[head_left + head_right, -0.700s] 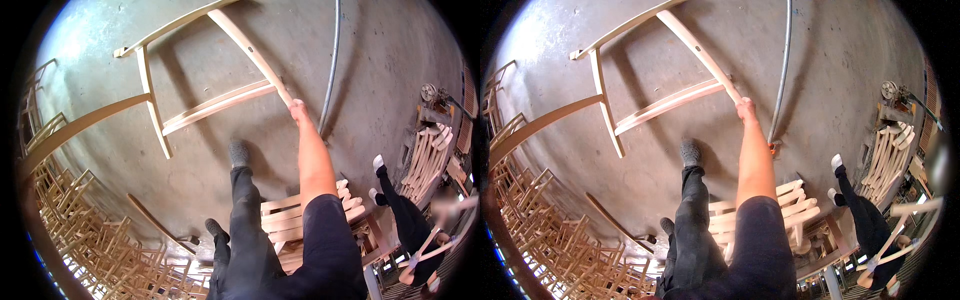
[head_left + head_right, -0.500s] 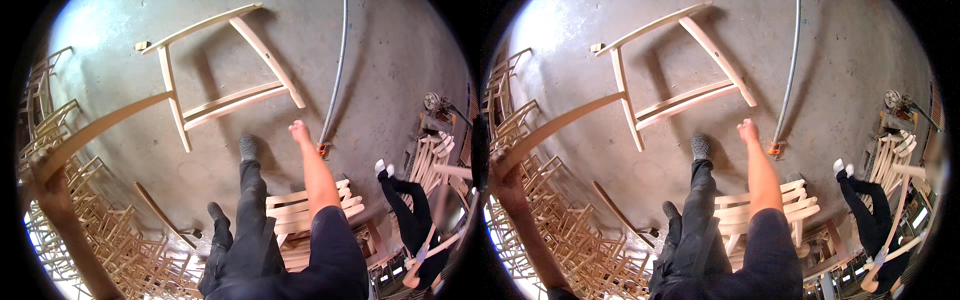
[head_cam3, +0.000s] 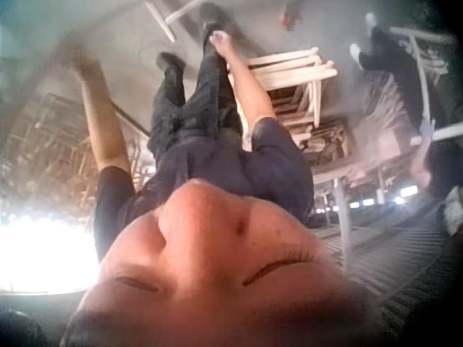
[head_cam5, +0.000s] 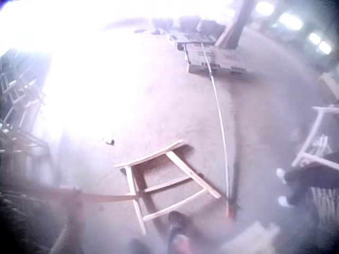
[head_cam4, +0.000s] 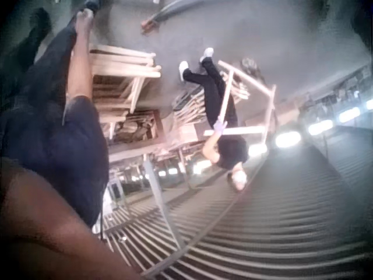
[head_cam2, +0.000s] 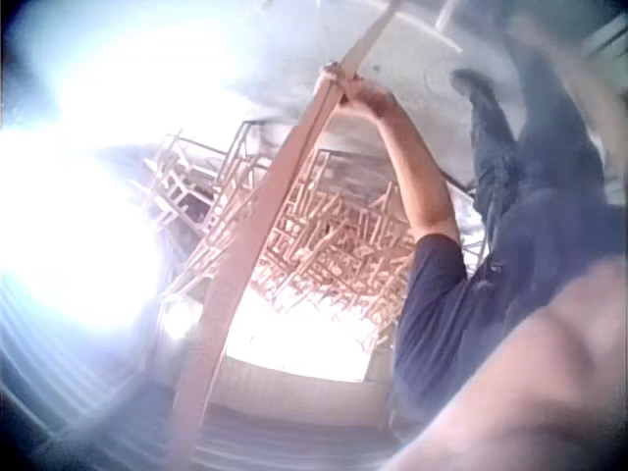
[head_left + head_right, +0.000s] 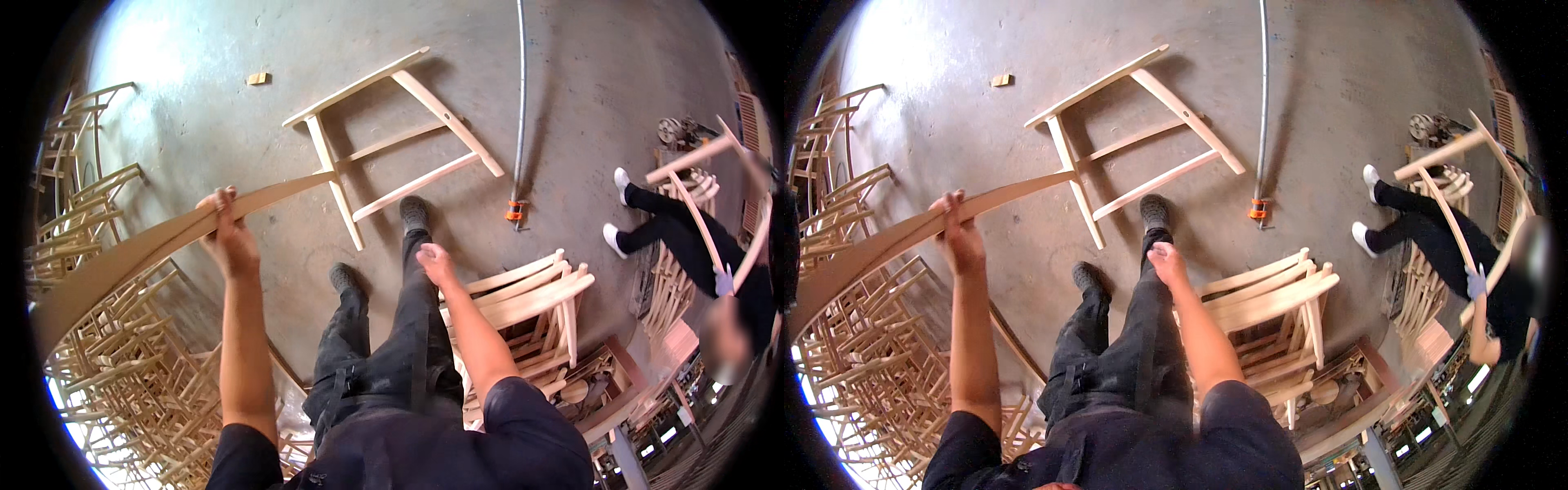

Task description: The person assembles a wooden chair frame by inserting a curved wooden piece into the frame and securing it with a hammer. They then use a clamp to hold the piece in place while tightening it with a screwdriver.

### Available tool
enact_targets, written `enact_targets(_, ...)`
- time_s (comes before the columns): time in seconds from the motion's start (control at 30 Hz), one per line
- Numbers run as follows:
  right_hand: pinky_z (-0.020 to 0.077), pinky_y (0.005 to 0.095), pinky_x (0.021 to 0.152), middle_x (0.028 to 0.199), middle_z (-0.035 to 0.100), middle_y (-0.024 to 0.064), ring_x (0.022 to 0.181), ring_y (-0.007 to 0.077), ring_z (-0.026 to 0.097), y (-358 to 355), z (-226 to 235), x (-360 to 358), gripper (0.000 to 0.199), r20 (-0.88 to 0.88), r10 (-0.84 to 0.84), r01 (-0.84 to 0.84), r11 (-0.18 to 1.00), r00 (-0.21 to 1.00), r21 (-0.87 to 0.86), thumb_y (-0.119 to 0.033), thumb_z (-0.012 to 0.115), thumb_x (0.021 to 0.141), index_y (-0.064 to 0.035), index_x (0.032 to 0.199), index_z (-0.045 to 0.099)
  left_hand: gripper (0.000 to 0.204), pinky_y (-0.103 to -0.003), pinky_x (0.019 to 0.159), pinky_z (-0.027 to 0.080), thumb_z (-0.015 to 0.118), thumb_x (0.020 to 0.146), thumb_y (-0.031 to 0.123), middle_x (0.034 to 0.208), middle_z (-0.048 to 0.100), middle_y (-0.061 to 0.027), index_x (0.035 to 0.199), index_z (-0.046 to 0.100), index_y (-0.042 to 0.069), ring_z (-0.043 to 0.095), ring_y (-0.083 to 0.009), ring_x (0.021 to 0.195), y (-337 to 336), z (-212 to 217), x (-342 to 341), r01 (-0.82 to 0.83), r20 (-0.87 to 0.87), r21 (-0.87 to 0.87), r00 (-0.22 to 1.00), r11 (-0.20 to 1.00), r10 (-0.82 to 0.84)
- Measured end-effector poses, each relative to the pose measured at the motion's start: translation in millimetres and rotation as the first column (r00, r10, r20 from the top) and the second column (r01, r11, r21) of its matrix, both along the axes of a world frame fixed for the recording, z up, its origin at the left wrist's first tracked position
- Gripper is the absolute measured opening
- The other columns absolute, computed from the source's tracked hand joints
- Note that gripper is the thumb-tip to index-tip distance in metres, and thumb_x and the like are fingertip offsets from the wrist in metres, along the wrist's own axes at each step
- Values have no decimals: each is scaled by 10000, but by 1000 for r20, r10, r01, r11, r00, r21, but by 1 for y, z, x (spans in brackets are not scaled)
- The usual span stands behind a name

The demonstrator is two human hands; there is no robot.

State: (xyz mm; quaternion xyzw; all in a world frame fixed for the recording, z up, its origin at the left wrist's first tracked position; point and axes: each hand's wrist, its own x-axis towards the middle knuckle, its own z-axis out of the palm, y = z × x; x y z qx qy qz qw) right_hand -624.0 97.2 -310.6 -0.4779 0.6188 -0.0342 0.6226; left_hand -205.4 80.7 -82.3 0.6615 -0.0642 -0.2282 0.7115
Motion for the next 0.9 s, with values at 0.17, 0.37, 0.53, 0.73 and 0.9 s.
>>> enact_targets(0.17,524,376,960,1165,716,172,1093,248,682,52,72,-44,461,-214,40,-47,998,976,-28,-263,714,894,30,1244,650,84,-308,946,480,693,960,79,1056,677,-60,1030,650,60,622,-155,1027,24,10,4,150,114,-28,983,988,-146)
enact_targets(0.37,530,344,883,1049,729,138,977,217,683,156,153,-84,406,-114,-170,156,980,979,-123,-273,687,910,33,1176,672,73,-258,746,430,724,941,84,882,612,13,915,677,33,515,-75,829,38,114,-5,230,240,-128,951,965,-195)
enact_targets(0.53,520,341,797,947,728,98,896,207,665,206,171,-88,314,-250,27,-75,980,968,-184,-249,653,943,13,1112,694,181,-244,674,409,751,917,78,813,555,39,801,613,63,499,-63,776,35,126,5,71,208,-152,977,986,-39)
enact_targets(0.73,525,414,822,962,732,193,922,323,700,159,167,-88,310,-197,166,-228,904,966,-360,-277,617,945,10,997,722,165,-267,659,434,741,925,133,771,563,49,809,641,71,525,-70,748,36,124,24,309,219,-42,931,950,-293)
enact_targets(0.9,538,293,793,1028,721,89,900,142,666,18,186,-39,368,-51,237,-242,946,970,-215,-242,679,935,22,1191,668,110,-276,711,455,760,902,123,830,606,30,882,676,55,564,-89,789,47,121,30,244,162,-60,959,968,-232)
